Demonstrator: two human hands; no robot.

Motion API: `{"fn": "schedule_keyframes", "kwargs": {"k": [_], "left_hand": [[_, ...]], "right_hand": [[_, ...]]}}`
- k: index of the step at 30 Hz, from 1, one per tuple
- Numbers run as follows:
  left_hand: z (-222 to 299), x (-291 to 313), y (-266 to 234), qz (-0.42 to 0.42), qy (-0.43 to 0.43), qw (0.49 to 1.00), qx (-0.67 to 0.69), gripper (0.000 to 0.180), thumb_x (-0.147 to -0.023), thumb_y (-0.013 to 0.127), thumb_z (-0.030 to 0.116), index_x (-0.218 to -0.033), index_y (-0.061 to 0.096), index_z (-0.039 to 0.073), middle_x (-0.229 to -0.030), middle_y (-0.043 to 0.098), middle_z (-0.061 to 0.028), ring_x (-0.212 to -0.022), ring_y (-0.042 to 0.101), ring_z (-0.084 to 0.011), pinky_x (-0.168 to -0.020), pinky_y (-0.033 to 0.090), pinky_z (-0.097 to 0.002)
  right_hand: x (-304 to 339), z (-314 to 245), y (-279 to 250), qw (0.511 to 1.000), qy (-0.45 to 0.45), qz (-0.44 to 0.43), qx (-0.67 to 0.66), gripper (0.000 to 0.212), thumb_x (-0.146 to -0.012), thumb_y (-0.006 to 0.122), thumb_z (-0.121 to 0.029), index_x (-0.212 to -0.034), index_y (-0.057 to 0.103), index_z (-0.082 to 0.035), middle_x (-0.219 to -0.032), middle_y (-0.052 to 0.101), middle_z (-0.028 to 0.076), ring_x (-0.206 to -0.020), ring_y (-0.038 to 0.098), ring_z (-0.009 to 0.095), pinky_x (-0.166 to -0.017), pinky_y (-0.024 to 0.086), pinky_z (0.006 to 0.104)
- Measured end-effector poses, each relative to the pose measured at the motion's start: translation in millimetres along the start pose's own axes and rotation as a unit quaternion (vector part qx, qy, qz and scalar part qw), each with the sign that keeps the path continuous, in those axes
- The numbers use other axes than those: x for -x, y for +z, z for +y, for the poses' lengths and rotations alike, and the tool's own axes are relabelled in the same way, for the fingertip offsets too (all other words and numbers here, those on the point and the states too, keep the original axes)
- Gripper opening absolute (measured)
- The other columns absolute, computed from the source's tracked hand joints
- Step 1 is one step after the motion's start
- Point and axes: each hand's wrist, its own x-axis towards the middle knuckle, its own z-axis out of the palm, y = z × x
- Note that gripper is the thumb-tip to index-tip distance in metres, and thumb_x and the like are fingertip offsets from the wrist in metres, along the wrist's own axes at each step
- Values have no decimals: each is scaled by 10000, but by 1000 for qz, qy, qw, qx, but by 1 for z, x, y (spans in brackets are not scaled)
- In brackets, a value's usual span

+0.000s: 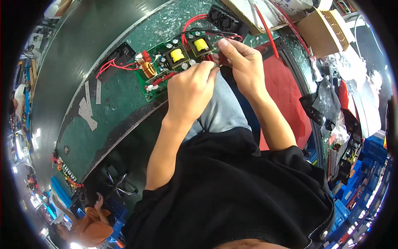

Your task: Assembling electronic components and applying paste to circuit boards on a factory production line.

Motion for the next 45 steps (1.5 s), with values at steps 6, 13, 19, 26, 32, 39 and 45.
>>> {"fn": "schedule_keyframes", "kwargs": {"k": [6, 13, 19, 26, 32, 39, 45], "left_hand": [[5, 5, 7, -24, -20, 997, 70, 133, -860, 710, 119, -931, 630, 41, -773, 672, -117, -671, 670, -305, -586, 527, -378], [4, -4, -2, 65, -173, 963, 197, 143, -972, 590, 129, -988, 652, 1, -821, 698, -142, -733, 697, -262, -637, 531, -343], [3, -8, -8, -33, -289, 890, 352, 243, -988, 591, 153, -1088, 674, -53, -900, 732, -93, -759, 687, -123, -674, 546, -272], [7, -3, -3, -15, -276, 883, 379, 208, -962, 616, 94, -1086, 678, -62, -911, 731, -110, -773, 696, -134, -693, 556, -266], [6, -1, 2, -54, -310, 856, 410, 220, -967, 611, 124, -1083, 676, -52, -911, 732, -103, -771, 696, -133, -659, 543, -256], [8, 13, 13, -25, -304, 881, 363, 204, -975, 600, 130, -1055, 681, -39, -866, 731, -116, -707, 705, -155, -617, 536, -269], [-16, 4, 10, 159, -166, 962, 150, 165, -979, 588, 123, -1014, 688, -3, -741, 701, -89, -630, 682, -181, -560, 507, -295]], "right_hand": [[1, -6, -6, 999, 32, -41, -15, 264, -973, 631, -181, -1094, 674, 49, -976, 698, 88, -853, 667, 136, -812, 544, 285], [12, -21, -33, 989, 44, -70, 123, 278, -867, 712, -30, -1128, 656, 47, -1047, 706, 114, -863, 665, 125, -803, 529, 263], [17, -12, -33, 993, 89, -34, -65, 164, -919, 668, -90, -1050, 654, 7, -927, 690, 72, -802, 665, 130, -763, 564, 279], [15, -14, -32, 978, 144, -62, -139, 149, -921, 668, -106, -1034, 655, -9, -903, 685, 64, -780, 665, 140, -763, 570, 285], [20, 0, -25, 997, 21, -79, 7, 143, -900, 697, -66, -1005, 696, 32, -936, 713, 97, -849, 675, 145, -804, 561, 271], [23, 0, -24, 979, 32, -60, 193, 177, -910, 691, -97, -986, 675, 62, -912, 716, 99, -830, 670, 123, -746, 546, 264], [-19, 6, -32, 814, -293, -81, 495, 143, -897, 662, -90, -1012, 656, -5, -916, 677, 134, -811, 687, 275, -689, 542, 337]]}}
